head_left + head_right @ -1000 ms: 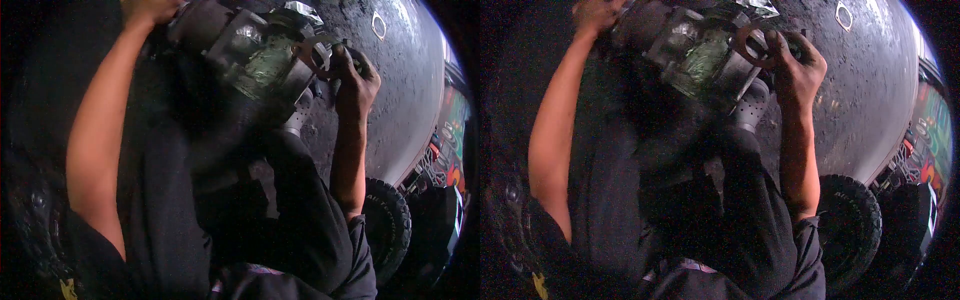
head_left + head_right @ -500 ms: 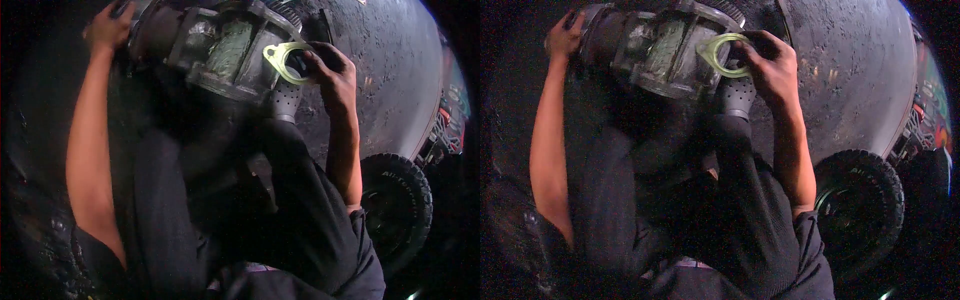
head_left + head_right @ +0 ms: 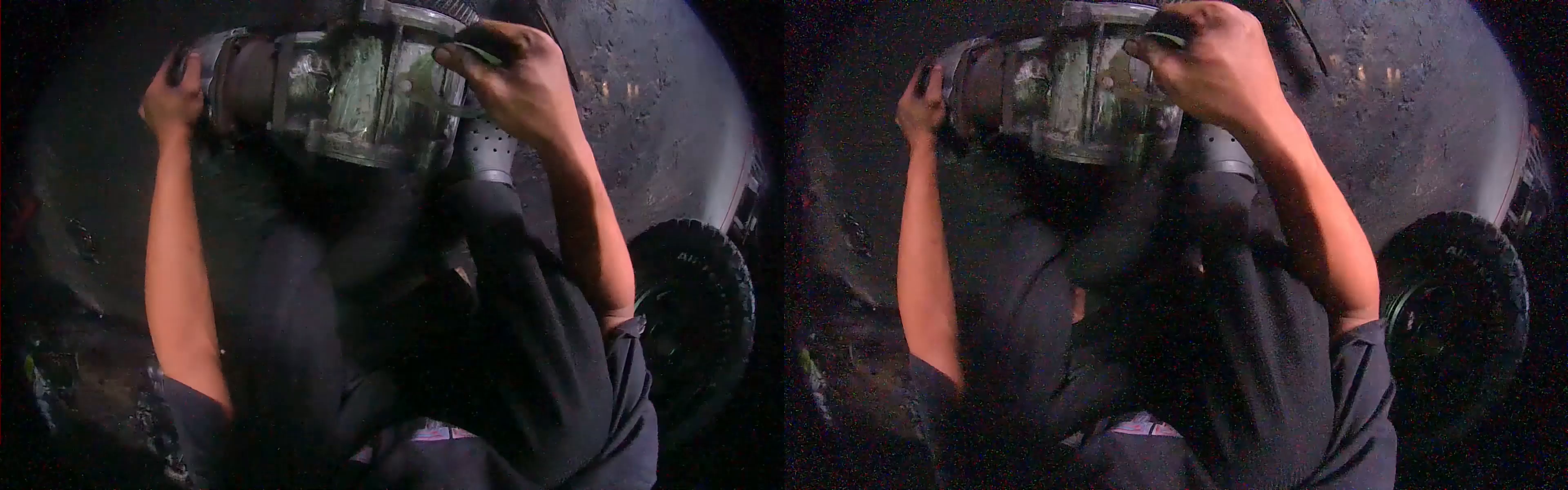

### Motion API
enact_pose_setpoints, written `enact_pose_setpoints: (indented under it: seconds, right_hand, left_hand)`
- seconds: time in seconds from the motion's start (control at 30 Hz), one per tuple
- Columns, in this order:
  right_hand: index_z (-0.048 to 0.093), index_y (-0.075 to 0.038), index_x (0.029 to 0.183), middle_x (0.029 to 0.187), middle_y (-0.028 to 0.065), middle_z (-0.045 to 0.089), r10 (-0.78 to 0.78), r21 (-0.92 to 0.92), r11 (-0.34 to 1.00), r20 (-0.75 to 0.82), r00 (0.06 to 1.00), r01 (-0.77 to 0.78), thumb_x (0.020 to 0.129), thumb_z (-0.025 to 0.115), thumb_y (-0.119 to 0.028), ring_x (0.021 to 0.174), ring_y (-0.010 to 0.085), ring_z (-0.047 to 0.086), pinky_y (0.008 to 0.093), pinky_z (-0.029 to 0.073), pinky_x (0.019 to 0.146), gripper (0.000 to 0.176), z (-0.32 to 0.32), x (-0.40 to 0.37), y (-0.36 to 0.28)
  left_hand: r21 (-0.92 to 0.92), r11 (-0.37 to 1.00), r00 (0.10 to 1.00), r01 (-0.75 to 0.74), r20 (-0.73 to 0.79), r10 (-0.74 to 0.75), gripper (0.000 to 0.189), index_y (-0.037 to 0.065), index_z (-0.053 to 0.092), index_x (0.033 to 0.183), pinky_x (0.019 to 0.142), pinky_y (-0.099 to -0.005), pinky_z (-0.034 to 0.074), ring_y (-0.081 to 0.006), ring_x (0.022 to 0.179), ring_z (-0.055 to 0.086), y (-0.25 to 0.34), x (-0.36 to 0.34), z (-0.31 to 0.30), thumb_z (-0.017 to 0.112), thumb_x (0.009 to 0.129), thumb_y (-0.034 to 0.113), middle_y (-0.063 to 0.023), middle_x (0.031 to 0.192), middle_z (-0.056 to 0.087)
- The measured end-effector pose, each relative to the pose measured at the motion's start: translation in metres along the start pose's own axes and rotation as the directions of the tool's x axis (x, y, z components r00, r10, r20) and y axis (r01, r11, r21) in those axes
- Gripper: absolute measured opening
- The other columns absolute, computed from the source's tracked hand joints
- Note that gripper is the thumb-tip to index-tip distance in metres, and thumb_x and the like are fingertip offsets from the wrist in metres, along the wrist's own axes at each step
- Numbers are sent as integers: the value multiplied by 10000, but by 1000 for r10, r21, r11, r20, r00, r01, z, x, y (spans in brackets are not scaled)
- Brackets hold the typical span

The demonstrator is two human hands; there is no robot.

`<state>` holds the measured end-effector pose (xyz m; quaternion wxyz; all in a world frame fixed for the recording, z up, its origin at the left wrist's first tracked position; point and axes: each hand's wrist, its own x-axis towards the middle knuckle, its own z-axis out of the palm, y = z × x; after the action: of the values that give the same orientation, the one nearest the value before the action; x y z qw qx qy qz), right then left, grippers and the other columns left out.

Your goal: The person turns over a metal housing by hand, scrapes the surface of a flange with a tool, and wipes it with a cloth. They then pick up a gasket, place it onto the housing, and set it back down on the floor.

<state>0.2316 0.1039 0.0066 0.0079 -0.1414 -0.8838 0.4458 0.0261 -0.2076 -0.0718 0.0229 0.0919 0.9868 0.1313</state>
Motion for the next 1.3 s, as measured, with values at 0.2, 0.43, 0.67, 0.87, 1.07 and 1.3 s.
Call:
enact_pose_setpoints:
  seconds: [0.2, 0.43, 0.67, 0.87, 1.07, 1.3]
  right_hand:
    - [580, 32, 720, 639, 26, 592, 214, 180, 959, 48, 976, -219, 781, 632, -43, 578, 96, 512, 263, 428, 522, 110, -12, 7, 9]
    - [570, 6, 673, 611, 2, 556, 248, 400, 897, -98, 964, -190, 776, 611, -33, 574, 54, 496, 234, 409, 492, 118, -26, 6, 36]
    - [578, 20, 693, 619, 1, 559, 216, 270, 940, -3, 976, -207, 793, 606, -32, 596, 52, 499, 244, 409, 498, 115, -32, 11, 15]
    - [638, 11, 913, 769, 88, 645, 142, 72, 989, -181, 973, -131, 799, 655, -215, 690, 133, 589, 260, 463, 663, 254, -32, -4, 43]
    - [628, 24, 935, 834, 77, 649, 468, 560, 753, -87, 879, -345, 816, 615, -109, 766, 118, 578, 274, 463, 721, 179, -14, -79, 29]
    - [630, 21, 900, 732, 181, 614, 396, 449, 826, -31, 918, -341, 796, 620, -257, 677, 260, 610, 325, 469, 653, 298, -5, -39, 48]
  left_hand:
    - [62, 998, 999, -28, -13, 29, 554, 133, 580, 1190, 899, -361, 425, -308, 1023, 590, -6, 1, 2, 562, 788, 514, -157, 1097, 618]
    - [131, 987, 995, -94, -10, 96, 508, 107, 583, 1177, 895, -364, 426, -303, 1029, 586, -3, 2, 1, 537, 818, 464, -136, 1117, 614]
    - [50, 992, 993, -116, -4, 116, 476, 93, 588, 1163, 889, -357, 430, -294, 1015, 594, -2, 0, -2, 532, 828, 427, -149, 1098, 620]
    - [-61, 986, 987, -157, 22, 159, 437, 85, 577, 1172, 881, -358, 434, -293, 1007, 594, 2, 2, -2, 509, 855, 378, -151, 1109, 614]
    - [45, 986, 985, -163, 70, 160, 465, 26, 567, 1160, 908, -367, 416, -329, 1065, 557, -10, 15, -16, 505, 843, 361, -179, 1140, 588]
    - [-129, 979, 983, -157, 79, 168, 443, -48, 536, 1151, 840, -316, 430, -251, 916, 583, -26, 19, -15, 505, 888, 308, -172, 1013, 622]
